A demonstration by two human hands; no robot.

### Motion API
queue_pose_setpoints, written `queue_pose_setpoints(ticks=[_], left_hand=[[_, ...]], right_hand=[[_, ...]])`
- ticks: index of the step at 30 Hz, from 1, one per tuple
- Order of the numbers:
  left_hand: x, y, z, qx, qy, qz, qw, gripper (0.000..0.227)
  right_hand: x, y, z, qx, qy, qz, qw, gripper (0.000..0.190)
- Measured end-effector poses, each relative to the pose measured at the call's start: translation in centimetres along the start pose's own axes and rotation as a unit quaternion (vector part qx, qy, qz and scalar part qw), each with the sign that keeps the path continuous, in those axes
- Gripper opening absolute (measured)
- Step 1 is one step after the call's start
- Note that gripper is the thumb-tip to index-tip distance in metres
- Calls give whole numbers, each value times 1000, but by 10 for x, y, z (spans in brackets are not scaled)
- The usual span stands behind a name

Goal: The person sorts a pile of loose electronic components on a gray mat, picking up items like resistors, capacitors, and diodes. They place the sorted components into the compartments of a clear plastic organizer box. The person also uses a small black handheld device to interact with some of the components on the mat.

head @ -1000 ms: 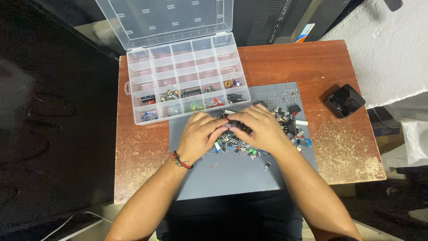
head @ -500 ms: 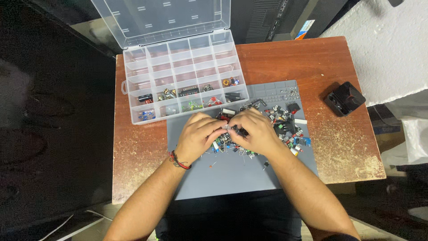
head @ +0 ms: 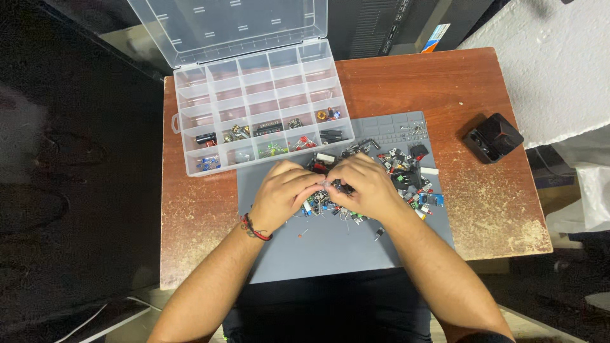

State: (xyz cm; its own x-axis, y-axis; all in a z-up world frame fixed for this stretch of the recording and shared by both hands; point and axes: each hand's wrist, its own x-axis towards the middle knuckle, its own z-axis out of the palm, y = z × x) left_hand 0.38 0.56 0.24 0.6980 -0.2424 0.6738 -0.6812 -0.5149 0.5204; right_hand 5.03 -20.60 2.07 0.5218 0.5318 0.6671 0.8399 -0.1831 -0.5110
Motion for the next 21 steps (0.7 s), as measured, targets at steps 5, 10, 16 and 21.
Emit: queue_pose_setpoints(ticks=[5, 10, 16, 21], left_hand=[[3, 3, -3, 5, -12, 2, 1000, 12], [4, 4, -4, 12, -29, 1, 1000, 13], [6, 7, -7, 25, -33, 8, 999, 13], [10, 12, -11, 10, -56, -15, 998, 15]], right_hand=[[-4, 4, 3, 0, -2, -6, 1000, 8], [-5, 5, 3, 1, -7, -4, 1000, 6], [-6, 4, 4, -6, 6, 3, 1000, 5], [-1, -3, -1, -11, 10, 3, 1000, 6]])
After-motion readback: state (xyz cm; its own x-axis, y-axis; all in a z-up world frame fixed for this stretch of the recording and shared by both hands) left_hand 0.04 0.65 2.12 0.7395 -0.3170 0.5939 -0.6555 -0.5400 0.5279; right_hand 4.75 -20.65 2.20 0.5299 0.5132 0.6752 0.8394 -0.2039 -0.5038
